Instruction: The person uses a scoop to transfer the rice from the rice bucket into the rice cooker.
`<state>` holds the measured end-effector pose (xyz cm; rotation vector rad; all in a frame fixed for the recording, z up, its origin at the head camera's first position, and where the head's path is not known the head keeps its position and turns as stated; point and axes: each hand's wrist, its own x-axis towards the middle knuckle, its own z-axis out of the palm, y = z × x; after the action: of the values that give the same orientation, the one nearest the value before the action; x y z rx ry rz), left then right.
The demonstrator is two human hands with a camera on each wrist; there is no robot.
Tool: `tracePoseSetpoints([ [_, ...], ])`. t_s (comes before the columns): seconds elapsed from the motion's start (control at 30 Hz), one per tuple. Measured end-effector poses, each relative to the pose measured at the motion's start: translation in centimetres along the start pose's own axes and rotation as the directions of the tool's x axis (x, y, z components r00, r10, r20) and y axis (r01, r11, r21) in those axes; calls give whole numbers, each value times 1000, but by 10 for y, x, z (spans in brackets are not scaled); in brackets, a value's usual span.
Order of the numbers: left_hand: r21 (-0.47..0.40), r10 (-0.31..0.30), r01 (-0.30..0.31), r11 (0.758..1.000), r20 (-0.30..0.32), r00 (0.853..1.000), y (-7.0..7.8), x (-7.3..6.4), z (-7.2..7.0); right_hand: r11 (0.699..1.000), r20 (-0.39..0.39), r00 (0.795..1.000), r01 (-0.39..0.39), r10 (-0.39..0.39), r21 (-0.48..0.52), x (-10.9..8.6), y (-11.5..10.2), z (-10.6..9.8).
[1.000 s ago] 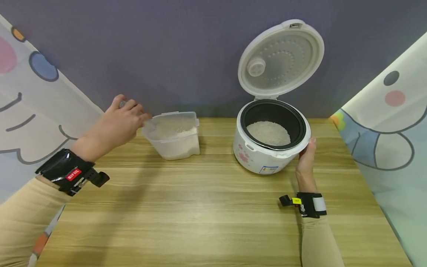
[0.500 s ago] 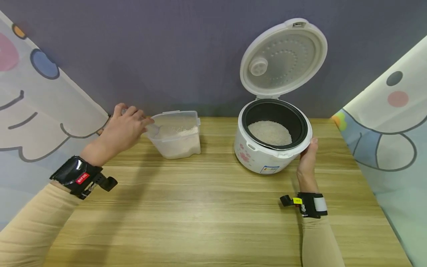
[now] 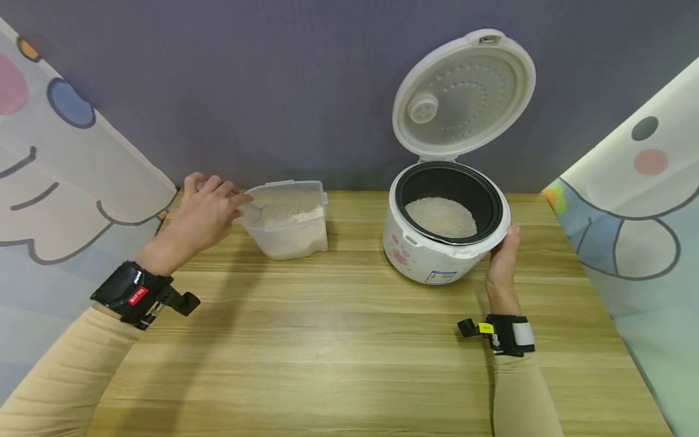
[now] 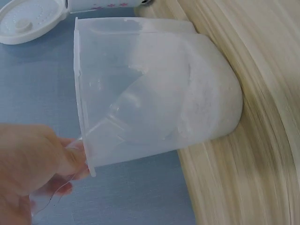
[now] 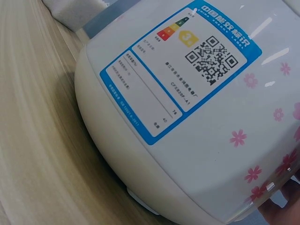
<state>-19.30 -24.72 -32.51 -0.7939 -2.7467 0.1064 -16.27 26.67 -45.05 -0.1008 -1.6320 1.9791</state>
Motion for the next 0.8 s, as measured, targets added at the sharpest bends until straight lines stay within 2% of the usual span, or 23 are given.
tracePoseSetpoints([
  [0.13, -49, -27, 24, 999, -73, 997, 2, -2, 7, 1000, -5, 1000, -4, 4, 12, 1, 1, 1],
  [0.23, -100, -45, 30, 995, -147, 988, 3, -4, 12, 1000, -6, 1000, 2, -1, 22, 1, 2, 1],
  [0.33, -133, -59, 35, 990, -185, 981, 4, -6, 15, 1000, -9, 1000, -1, 1, 24, 1, 2, 2],
  [0.63, -239, -126, 94, 967, -125, 984, 8, -7, 14, 1000, -12, 1000, 7, -6, 24, 0, 3, 1],
  [0.8, -267, -156, 120, 956, -117, 981, 9, -10, 11, 1000, -7, 1000, 12, -11, 14, 0, 2, 0],
])
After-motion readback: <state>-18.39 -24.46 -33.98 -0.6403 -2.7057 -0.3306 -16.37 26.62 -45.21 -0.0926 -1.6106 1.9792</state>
